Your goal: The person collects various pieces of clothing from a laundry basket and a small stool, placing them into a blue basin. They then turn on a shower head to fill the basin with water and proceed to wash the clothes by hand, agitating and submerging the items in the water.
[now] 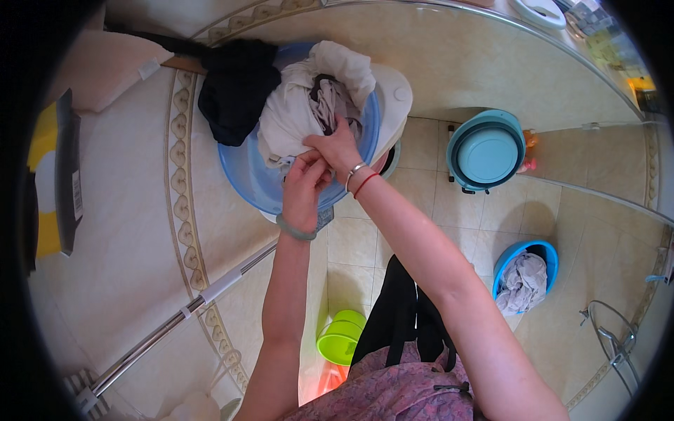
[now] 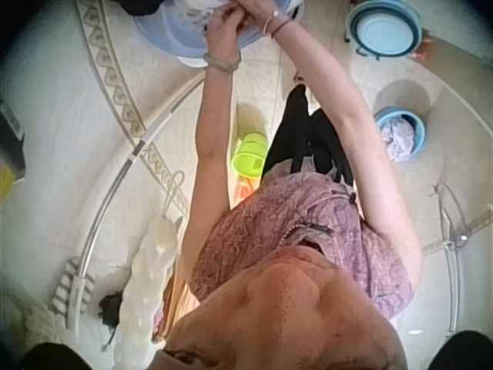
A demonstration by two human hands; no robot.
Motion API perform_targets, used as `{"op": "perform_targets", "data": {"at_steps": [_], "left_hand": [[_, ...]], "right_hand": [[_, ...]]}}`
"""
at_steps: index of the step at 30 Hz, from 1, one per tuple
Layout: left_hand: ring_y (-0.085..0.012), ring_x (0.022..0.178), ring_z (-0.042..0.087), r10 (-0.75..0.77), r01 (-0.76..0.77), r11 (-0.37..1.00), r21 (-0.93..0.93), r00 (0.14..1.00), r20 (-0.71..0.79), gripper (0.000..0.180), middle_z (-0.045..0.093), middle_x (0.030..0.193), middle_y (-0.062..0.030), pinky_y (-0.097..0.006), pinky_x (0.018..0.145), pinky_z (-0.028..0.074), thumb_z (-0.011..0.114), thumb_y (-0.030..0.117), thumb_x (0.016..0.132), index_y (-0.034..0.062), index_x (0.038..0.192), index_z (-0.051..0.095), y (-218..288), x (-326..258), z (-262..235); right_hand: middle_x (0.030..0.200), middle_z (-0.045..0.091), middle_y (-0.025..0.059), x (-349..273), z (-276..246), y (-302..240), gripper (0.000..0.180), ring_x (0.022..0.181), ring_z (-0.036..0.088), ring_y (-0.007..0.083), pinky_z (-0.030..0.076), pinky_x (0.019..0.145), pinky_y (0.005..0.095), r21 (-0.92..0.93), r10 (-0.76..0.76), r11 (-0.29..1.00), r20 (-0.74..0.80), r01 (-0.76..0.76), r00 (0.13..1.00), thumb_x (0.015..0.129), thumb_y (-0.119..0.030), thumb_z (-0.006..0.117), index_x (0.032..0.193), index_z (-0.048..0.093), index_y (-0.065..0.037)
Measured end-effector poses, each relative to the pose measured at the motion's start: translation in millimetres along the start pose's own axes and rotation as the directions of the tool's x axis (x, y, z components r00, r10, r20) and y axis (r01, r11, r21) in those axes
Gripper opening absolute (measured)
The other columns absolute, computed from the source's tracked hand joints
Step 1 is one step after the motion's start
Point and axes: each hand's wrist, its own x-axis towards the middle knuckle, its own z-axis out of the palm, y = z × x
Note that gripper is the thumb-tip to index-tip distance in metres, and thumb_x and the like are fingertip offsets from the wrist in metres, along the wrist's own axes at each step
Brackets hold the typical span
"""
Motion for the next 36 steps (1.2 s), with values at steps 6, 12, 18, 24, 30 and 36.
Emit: {"op": "perform_targets", "data": {"at_steps": [6, 12, 18, 24, 30, 36], "left_hand": [[-0.0083, 0.078, 0.058, 0.203, -0.206, 0.978, -0.005, 0.968, -0.149, 0.021, 0.064, 0.102, -0.0036, -0.026, 0.069, 0.051, 0.057, 0.014, 0.097, 0.0064, 0.116, 0.059, 36.0, -13.0, 3.4], [-0.0119, 0.082, 0.062, 0.554, -0.403, 0.793, 0.458, 0.789, -0.265, 0.03, 0.064, 0.118, -0.0113, -0.025, 0.069, 0.052, 0.06, 0.013, 0.095, 0.0042, 0.123, 0.063, 62.8, 59.2, -30.8], [-0.0182, 0.095, 0.065, 0.53, -0.363, 0.753, 0.549, 0.829, -0.18, 0.036, 0.061, 0.126, -0.0153, -0.028, 0.085, 0.05, 0.059, 0.015, 0.095, 0.0006, 0.127, 0.061, 74.3, 104.2, -74.5], [-0.0166, 0.123, 0.052, 0.304, -0.298, 0.949, 0.097, 0.952, -0.047, 0.047, 0.057, 0.133, -0.0119, -0.032, 0.102, 0.042, 0.061, 0.021, 0.095, 0.0012, 0.137, 0.052, 54.1, 45.3, -68.2], [-0.0226, 0.13, 0.046, 0.41, -0.33, 0.854, -0.403, 0.903, 0.128, 0.055, 0.046, 0.143, -0.0118, -0.039, 0.108, 0.039, 0.056, 0.022, 0.097, 0.0026, 0.145, 0.038, 22.5, -21.3, -115.7], [-0.0294, 0.124, 0.053, 0.528, -0.533, 0.839, -0.107, 0.846, -0.076, 0.056, 0.05, 0.14, -0.0144, -0.042, 0.103, 0.045, 0.063, 0.028, 0.092, 0.0044, 0.139, 0.044, 55.9, -64.3, -78.9]], "right_hand": [[0.101, 0.063, 0.0088, 0.3, -11.2, 4.3, 0.064, 0.07, 0.061, 0.0165, 0.05, 0.055, 0.0321, 0.073, -0.144, 0.985, -0.135, 0.155, 0.98, 0.081, -0.015, 0.07, 0.136, 0.041, 0.0], [0.088, 0.06, 0.0038, -32.4, -14.7, -23.6, 0.042, 0.059, 0.052, 0.011, 0.036, 0.042, 0.0273, 0.179, 0.026, 0.984, -0.114, -0.005, 0.993, 0.085, -0.021, 0.067, 0.119, 0.05, -0.002], [0.081, 0.058, 0.0023, -37.6, -8.6, -24.9, 0.037, 0.053, 0.046, 0.0089, 0.029, 0.039, 0.0251, 0.137, 0.034, 0.99, -0.112, -0.018, 0.993, 0.087, -0.027, 0.065, 0.112, 0.051, -0.004], [0.076, 0.058, -0.0024, -49.2, -19.6, -34.0, 0.025, 0.052, 0.048, 0.0053, 0.028, 0.038, 0.0225, 0.371, 0.036, 0.925, 0.145, -0.088, 0.989, 0.092, -0.031, 0.059, 0.103, 0.057, -0.009], [0.092, 0.065, -0.0022, -96.2, 7.4, -68.2, 0.031, 0.07, 0.058, 0.0039, 0.042, 0.047, 0.0217, 0.207, -0.051, 0.977, 0.42, -0.041, 0.906, 0.094, -0.032, 0.058, 0.111, 0.06, -0.006], [0.113, 0.064, 0.0023, -130.3, 4.9, -90.1, 0.04, 0.097, 0.06, 0.0069, 0.05, 0.081, 0.0247, 0.398, -0.224, 0.917, 0.479, 0.018, 0.849, 0.096, -0.03, 0.056, 0.125, 0.056, -0.002]]}}
